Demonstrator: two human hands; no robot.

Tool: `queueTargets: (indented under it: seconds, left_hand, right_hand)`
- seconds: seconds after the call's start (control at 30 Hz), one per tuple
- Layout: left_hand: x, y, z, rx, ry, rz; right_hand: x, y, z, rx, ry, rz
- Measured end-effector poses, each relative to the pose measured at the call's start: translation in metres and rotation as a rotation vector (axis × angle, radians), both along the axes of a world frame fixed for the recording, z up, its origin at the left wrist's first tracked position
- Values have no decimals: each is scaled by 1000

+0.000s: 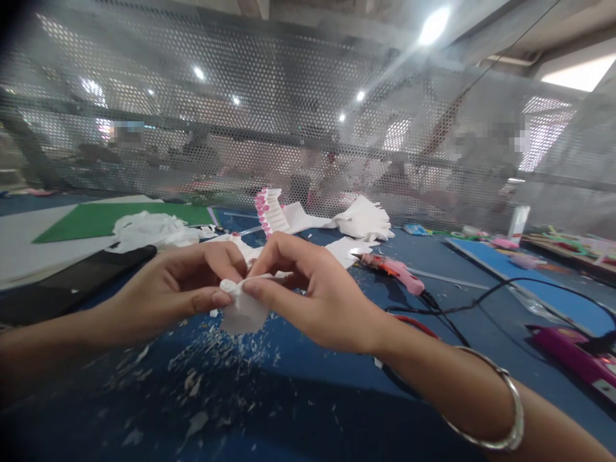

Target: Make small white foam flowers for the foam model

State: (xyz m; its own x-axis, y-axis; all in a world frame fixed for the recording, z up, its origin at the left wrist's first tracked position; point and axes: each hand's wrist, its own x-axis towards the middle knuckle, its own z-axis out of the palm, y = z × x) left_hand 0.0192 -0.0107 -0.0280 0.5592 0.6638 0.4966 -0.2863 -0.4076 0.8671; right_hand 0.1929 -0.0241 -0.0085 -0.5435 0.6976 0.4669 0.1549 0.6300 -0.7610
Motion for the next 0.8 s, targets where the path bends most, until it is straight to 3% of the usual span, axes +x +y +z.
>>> queueTargets:
  seconds: [0.27,0.4,0.53,0.8]
  left_hand:
    - [1,-2,-3,114,84,313]
    - [2,-2,-2,154,128,382]
    - [3,0,-4,152,125,351]
    - [1,5,-7,70,-6,143]
  right_hand:
    - [-5,0,-8,73,98,-219]
    - [-7,0,-13,198,110,-231]
    - [-6,-2,-12,370,24,-237]
    - [0,0,-9,449,-64,-191]
